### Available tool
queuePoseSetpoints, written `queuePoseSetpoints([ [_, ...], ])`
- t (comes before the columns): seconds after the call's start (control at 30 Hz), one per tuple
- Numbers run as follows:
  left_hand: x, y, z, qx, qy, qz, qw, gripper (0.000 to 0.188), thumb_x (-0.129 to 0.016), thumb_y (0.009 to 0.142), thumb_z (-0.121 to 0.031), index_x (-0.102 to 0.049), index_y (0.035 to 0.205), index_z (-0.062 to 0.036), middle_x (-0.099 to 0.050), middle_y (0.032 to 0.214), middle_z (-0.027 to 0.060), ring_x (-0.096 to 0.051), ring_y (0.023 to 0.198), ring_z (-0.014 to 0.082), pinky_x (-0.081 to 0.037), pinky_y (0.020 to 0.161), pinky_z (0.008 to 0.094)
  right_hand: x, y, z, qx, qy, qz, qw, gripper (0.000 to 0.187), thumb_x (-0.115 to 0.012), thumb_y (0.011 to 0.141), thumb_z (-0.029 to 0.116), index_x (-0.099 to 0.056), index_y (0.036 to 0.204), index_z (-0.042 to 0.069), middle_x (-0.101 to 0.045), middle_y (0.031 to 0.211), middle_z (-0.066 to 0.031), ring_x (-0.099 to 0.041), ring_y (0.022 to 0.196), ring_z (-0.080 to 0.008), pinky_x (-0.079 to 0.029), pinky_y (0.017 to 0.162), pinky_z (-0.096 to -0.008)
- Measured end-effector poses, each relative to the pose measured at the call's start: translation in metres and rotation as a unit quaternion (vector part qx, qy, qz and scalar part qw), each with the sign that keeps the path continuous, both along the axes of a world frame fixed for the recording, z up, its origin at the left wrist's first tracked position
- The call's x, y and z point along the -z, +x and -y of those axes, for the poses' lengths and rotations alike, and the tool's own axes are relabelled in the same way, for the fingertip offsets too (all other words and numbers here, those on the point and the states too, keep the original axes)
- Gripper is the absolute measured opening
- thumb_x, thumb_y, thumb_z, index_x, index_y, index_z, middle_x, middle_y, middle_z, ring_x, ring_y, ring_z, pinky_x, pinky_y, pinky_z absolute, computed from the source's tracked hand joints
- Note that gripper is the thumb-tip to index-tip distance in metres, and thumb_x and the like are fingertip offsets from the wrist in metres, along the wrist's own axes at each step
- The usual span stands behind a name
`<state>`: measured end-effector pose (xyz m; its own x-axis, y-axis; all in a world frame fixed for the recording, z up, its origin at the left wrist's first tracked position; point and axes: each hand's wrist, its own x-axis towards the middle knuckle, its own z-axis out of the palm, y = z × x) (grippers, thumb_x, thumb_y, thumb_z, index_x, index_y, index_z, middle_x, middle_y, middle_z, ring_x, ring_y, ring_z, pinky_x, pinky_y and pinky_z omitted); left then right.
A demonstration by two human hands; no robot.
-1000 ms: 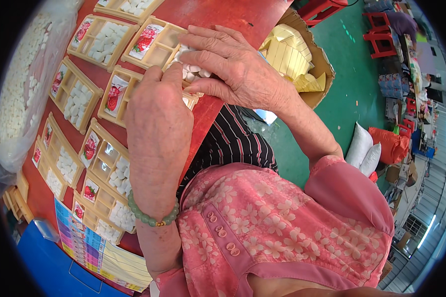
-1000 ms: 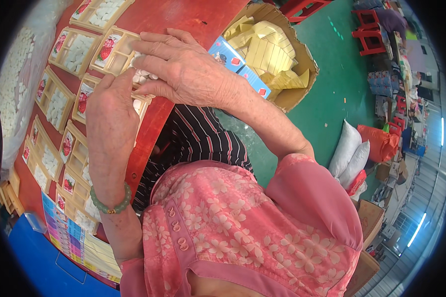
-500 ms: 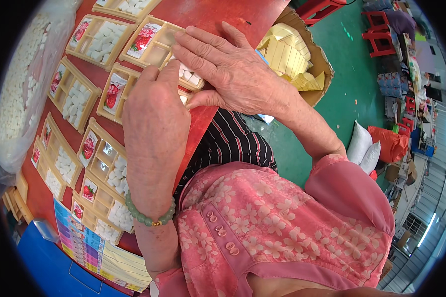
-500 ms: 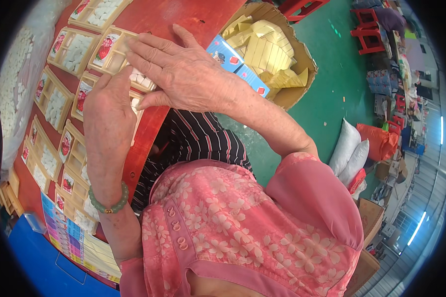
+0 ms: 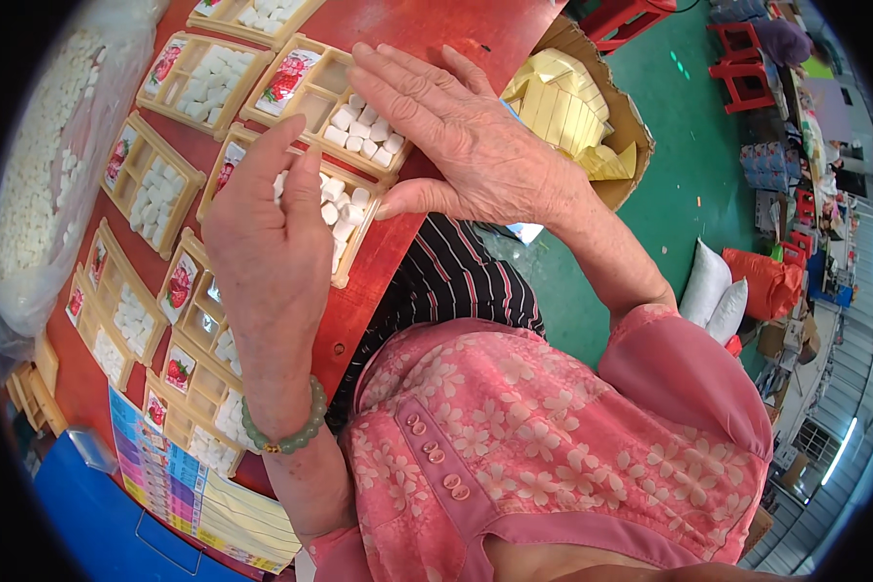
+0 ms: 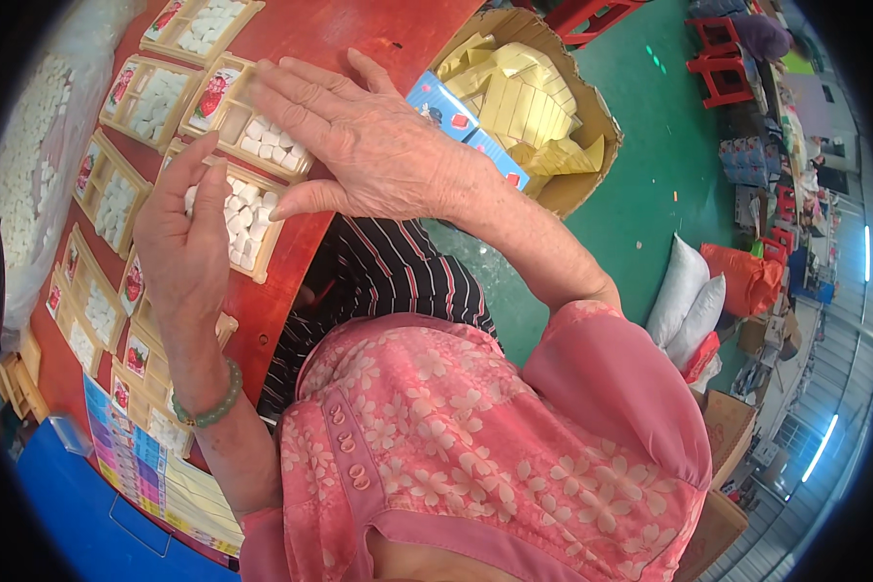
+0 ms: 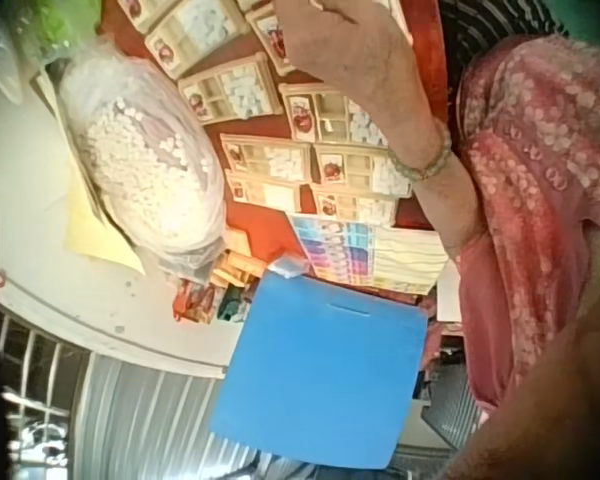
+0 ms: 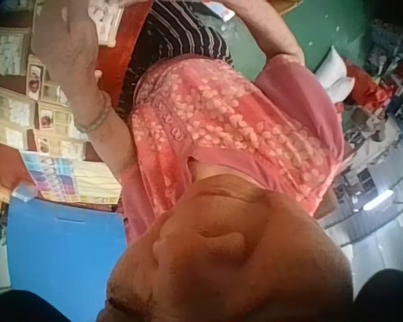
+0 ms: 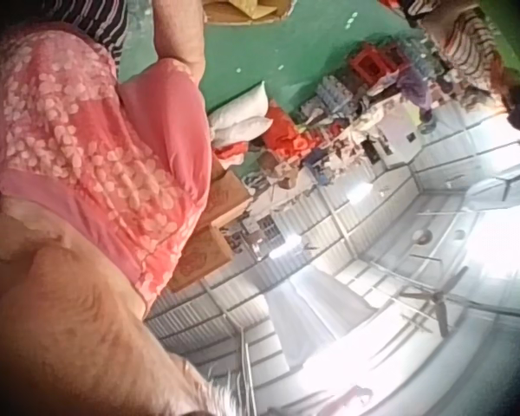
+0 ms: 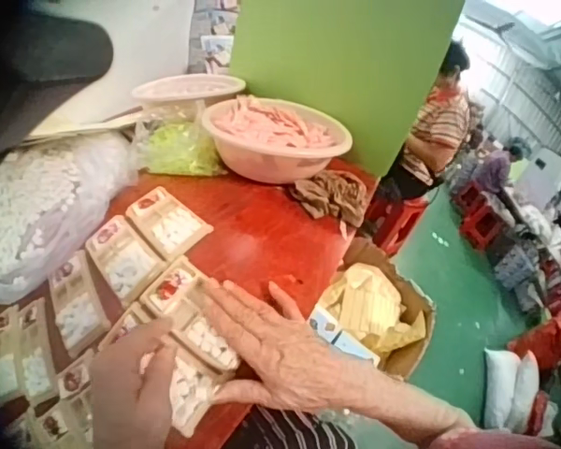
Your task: Packaging small white square objects into wooden compartment boxes.
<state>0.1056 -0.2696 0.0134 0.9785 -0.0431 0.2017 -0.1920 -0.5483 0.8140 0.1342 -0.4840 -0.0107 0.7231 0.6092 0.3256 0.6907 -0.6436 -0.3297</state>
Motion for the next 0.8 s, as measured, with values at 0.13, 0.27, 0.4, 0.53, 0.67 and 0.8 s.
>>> queuePoseSetpoints([
  [0.13, -0.012, -0.003, -0.011, -0.021, -0.291, -0.204, 0.935, 0.025, -0.058, 0.103, -0.015, -0.069, 0.12, 0.0001, -0.067, 0.086, 0.0038, -0.058, 0.064, 0.0109, -0.048, 0.058, 0.0244, -0.003, -0.004, -0.007, -0.024, -0.06, -0.026, 0.998, 0.103, -0.058, 0.082, 0.072, -0.031, 0.157, 0.008, -0.032, 0.163, -0.0141, -0.03, 0.151, -0.0332, -0.021, 0.118, -0.062],
  [0.27, -0.014, -0.006, -0.008, -0.012, -0.468, -0.269, 0.841, 0.032, -0.054, 0.105, -0.013, -0.061, 0.132, 0.0037, -0.065, 0.095, 0.0048, -0.052, 0.068, 0.0052, -0.039, 0.054, 0.0169, -0.008, -0.003, -0.001, -0.01, -0.039, -0.023, 0.999, 0.097, -0.057, 0.085, 0.07, -0.034, 0.156, 0.008, -0.036, 0.161, -0.0136, -0.031, 0.15, -0.0333, -0.022, 0.119, -0.0595],
  [0.4, -0.011, -0.014, -0.007, 0.031, -0.623, -0.302, 0.721, 0.036, -0.048, 0.107, -0.012, -0.051, 0.137, 0.0083, -0.065, 0.106, 0.0112, -0.061, 0.08, 0.0123, -0.048, 0.063, 0.0215, -0.026, -0.001, 0.007, -0.009, 0.084, -0.025, 0.996, 0.091, -0.053, 0.09, 0.068, -0.038, 0.154, 0.005, -0.04, 0.158, -0.0153, -0.034, 0.149, -0.0351, -0.026, 0.12, -0.0538],
  [0.53, -0.007, -0.033, 0.0, 0.043, -0.671, -0.311, 0.671, 0.034, -0.049, 0.106, -0.011, -0.052, 0.135, 0.0066, -0.067, 0.109, 0.0125, -0.068, 0.089, 0.017, -0.054, 0.069, 0.0257, -0.027, -0.01, 0.015, 0.005, 0.109, -0.02, 0.994, 0.089, -0.051, 0.093, 0.068, -0.039, 0.154, 0.004, -0.042, 0.157, -0.016, -0.035, 0.148, -0.036, -0.027, 0.12, -0.0521],
  [0.67, -0.009, -0.047, 0.005, 0.044, -0.7, -0.334, 0.63, 0.036, -0.049, 0.105, -0.008, -0.049, 0.138, 0.0078, -0.065, 0.117, 0.0149, -0.07, 0.1, 0.0223, -0.06, 0.081, 0.0304, -0.017, -0.013, 0.016, 0.04, 0.067, 0.0, 0.997, 0.089, -0.052, 0.09, 0.069, -0.04, 0.154, 0.007, -0.039, 0.159, -0.0144, -0.034, 0.149, -0.0342, -0.024, 0.12, -0.0541],
  [0.8, -0.011, -0.054, 0.001, 0.045, -0.711, -0.329, 0.621, 0.038, -0.049, 0.105, -0.007, -0.048, 0.139, 0.0086, -0.064, 0.12, 0.016, -0.07, 0.103, 0.0235, -0.06, 0.085, 0.0323, -0.016, -0.015, -0.008, 0.025, -0.055, 0.018, 0.998, 0.091, -0.054, 0.085, 0.071, -0.041, 0.154, 0.013, -0.038, 0.161, -0.0102, -0.034, 0.149, -0.0323, -0.023, 0.12, -0.0575],
])
